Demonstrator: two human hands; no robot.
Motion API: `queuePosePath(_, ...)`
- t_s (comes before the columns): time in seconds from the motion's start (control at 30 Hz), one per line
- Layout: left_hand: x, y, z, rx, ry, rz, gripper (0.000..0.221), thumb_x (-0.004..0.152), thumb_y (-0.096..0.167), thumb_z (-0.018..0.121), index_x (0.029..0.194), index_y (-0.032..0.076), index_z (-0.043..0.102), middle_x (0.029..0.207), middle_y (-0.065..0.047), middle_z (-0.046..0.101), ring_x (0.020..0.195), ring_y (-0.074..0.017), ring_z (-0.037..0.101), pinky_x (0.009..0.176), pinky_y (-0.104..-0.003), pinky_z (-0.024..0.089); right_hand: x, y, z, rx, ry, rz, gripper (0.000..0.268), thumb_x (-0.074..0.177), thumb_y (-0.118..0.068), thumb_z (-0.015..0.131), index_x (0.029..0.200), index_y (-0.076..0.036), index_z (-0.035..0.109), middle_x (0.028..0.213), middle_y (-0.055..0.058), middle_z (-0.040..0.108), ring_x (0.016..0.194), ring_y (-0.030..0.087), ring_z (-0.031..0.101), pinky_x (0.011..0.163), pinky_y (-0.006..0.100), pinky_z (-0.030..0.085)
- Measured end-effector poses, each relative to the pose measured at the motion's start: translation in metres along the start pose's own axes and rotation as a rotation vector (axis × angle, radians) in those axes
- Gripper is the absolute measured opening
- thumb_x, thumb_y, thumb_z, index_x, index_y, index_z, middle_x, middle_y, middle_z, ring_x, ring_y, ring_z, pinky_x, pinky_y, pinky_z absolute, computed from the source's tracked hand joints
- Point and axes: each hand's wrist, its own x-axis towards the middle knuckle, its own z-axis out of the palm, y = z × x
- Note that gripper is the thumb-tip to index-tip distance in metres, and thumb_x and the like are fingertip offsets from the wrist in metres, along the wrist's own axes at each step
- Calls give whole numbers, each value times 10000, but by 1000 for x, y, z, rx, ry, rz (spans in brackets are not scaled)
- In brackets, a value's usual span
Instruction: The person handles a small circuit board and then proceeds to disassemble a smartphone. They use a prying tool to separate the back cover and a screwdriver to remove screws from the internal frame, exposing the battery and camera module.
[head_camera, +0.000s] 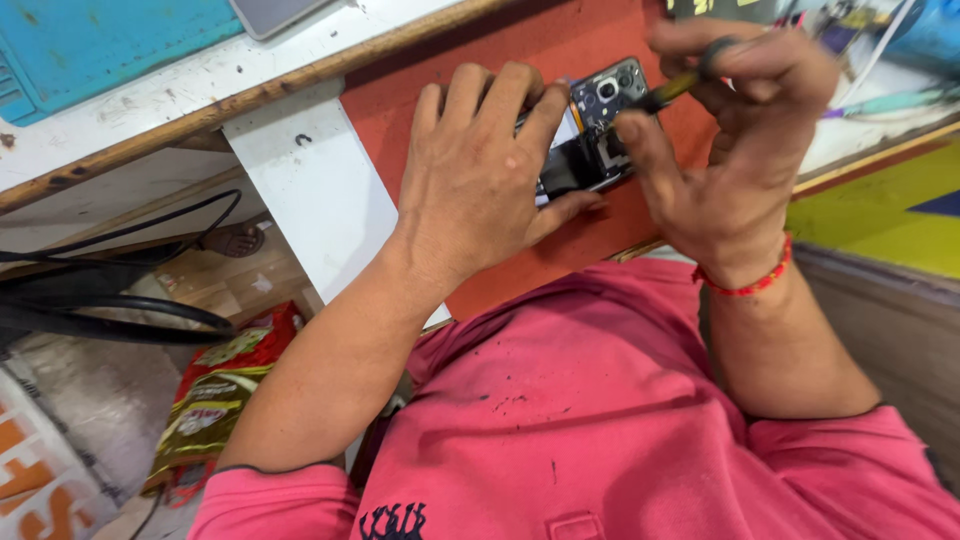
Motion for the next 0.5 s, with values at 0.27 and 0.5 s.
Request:
queuePosePath(0.27,2,-2,0,-19,49,23,824,713,621,865,1251,32,658,1149,-90,565,1038,-304,513,839,-485,406,-16,3,4,110,64,78,568,1028,166,684,1296,-108,265,1207,150,523,1087,224,629,989,327,560)
queuePosePath(0.5,-2,-2,0,15,21,-1,851,695,638,858,1244,19,660,1127,-96,569,1029,-302,514,843,-485,419,-14,10,4,9,65,-3,694,976,160,775,1323,-127,247,1264,159,502,1138,282,605,1014,358,535)
